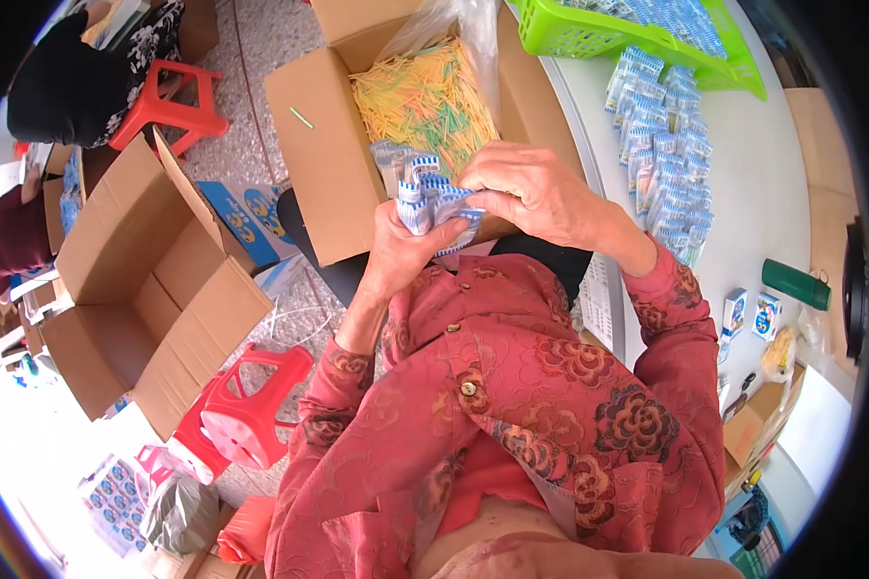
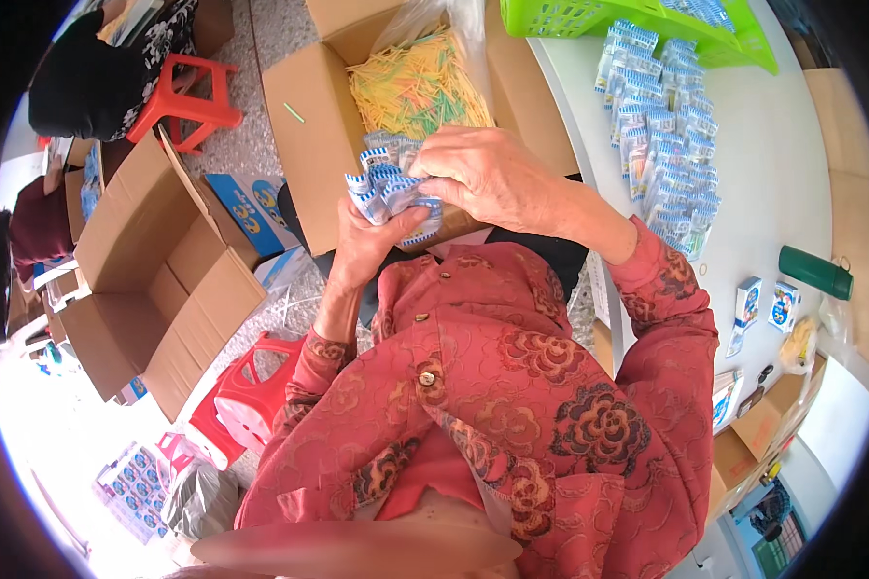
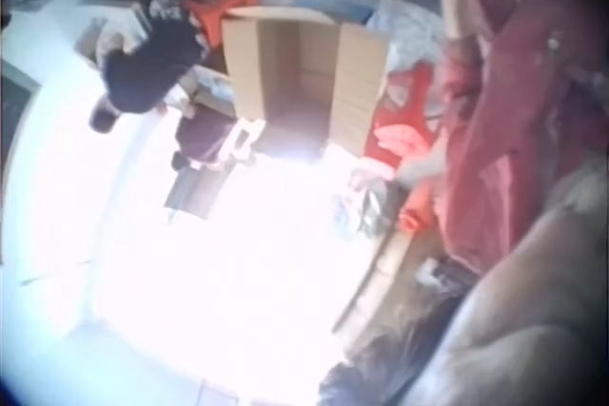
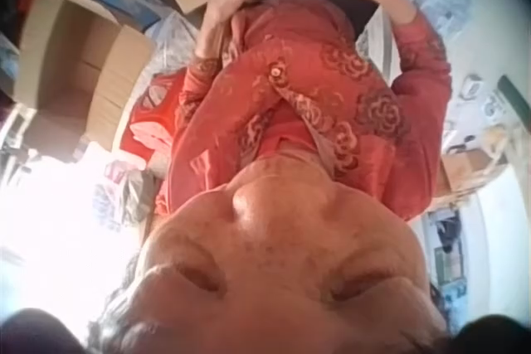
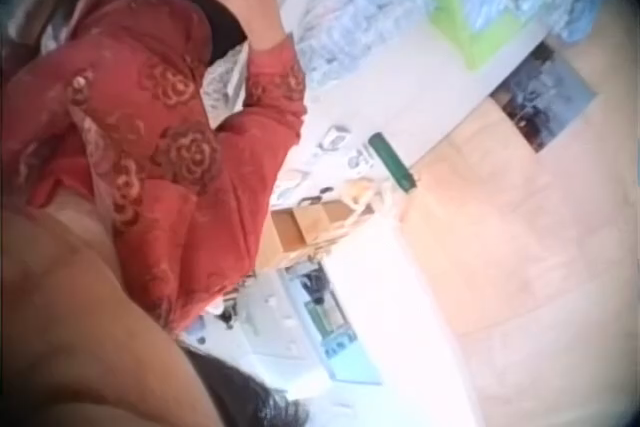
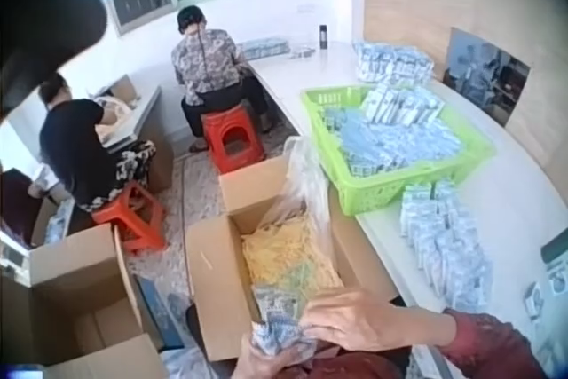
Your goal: Packing small yellow plastic components and printed instruction packets into clear plastic bags and placing them into a shipping box.
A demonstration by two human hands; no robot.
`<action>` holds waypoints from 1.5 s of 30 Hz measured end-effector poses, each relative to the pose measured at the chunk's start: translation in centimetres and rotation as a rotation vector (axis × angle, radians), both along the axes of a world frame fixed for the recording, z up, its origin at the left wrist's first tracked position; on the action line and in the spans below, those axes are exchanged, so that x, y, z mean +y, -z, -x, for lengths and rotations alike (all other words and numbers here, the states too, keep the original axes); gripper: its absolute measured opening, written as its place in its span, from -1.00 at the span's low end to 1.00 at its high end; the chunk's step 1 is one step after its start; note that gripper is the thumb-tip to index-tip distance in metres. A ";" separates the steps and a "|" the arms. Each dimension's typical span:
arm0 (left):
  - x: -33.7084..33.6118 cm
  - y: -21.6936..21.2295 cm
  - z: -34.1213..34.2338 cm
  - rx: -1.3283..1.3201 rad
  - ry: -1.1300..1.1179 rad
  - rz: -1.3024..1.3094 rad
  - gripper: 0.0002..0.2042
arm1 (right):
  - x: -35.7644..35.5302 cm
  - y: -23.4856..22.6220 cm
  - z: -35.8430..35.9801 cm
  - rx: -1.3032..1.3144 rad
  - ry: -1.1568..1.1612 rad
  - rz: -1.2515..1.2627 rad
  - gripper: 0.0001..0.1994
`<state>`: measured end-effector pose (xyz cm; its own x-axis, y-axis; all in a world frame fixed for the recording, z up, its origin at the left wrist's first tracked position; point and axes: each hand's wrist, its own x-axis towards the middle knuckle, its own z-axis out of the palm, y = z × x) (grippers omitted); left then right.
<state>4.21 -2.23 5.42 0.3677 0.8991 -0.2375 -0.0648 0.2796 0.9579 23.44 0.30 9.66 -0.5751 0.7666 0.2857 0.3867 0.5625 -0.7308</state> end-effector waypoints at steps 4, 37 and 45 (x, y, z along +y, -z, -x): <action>-0.2 0.3 -0.3 0.020 -0.059 -0.069 -0.80 | -0.1 -0.8 0.4 0.071 0.068 0.141 -0.82; 0.7 1.4 -0.2 0.082 -0.349 -0.142 -0.74 | 0.2 0.0 2.0 -0.121 0.093 -0.501 -0.83; 1.9 1.5 0.7 0.073 -0.359 -0.220 -0.79 | 3.1 0.2 2.9 -0.107 -0.048 -0.152 -0.90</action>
